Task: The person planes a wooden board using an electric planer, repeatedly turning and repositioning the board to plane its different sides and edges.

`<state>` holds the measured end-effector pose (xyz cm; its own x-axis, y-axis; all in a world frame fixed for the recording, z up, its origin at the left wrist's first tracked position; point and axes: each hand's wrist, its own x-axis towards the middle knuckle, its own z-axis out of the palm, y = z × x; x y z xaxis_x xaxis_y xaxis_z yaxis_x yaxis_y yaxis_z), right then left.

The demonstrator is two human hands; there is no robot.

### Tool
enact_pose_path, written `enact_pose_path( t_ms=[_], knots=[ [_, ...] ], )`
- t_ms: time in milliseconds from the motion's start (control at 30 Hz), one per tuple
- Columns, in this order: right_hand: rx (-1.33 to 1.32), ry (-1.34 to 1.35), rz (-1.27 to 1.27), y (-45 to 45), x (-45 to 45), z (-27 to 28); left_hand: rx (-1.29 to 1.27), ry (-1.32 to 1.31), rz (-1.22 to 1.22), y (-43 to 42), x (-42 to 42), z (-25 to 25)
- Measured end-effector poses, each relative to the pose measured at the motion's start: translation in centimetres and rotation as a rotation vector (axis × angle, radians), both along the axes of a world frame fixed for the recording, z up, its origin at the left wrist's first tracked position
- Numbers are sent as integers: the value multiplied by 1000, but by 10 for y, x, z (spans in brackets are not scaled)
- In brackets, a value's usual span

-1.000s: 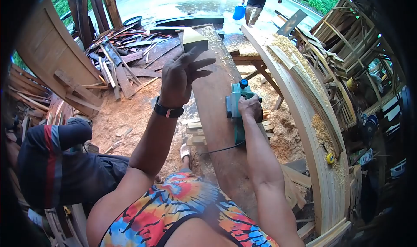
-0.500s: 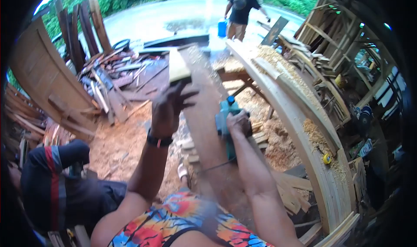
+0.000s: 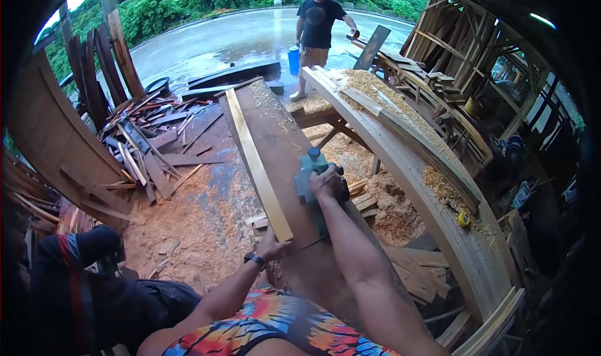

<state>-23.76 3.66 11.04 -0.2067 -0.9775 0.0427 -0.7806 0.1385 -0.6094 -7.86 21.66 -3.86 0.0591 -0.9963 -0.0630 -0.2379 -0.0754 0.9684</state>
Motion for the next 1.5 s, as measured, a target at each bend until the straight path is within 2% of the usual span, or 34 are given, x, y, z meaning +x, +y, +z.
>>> enact_pose_path(
  t_ms=[67,133,167,267,433,533,567,667,700,800,933,1133,1267,1333,1433,1500],
  knots=[
    [6,-11,-1,1,0,2,68,-267,3,5,-2,-6],
    [7,-10,-2,3,0,5,128,-536,2,1,-8,9],
    [13,-3,-5,3,0,6,236,-591,-12,2,-12,23],
    [10,10,-8,-3,0,-4,298,-623,-15,0,-14,26],
    [-6,24,-17,-1,0,-4,148,-499,-49,10,-9,2],
    [-21,32,-24,-5,0,-4,240,-483,-81,23,-12,7],
    [-18,32,-26,-4,1,-7,82,-461,-61,26,-9,-19],
    [-40,27,-3,1,0,0,137,-502,-69,28,-7,-30],
    [-17,38,-9,5,1,8,178,-510,-84,30,-8,-11],
    [-17,47,-4,1,1,2,-42,-517,-43,30,-6,-32],
    [13,36,-4,2,0,4,190,-462,-108,31,-6,-14],
    [21,41,-3,3,0,5,171,-473,-114,31,-4,-17],
    [10,25,-28,-4,0,-3,87,-505,-94,30,-2,-37],
    [-7,45,-7,0,0,1,71,-484,-96,31,-3,-30],
    [-18,35,-8,-4,0,-5,175,-472,-113,31,-4,-17],
    [-14,36,-6,-4,0,-5,102,-443,-101,30,-3,-26]
  ],
)
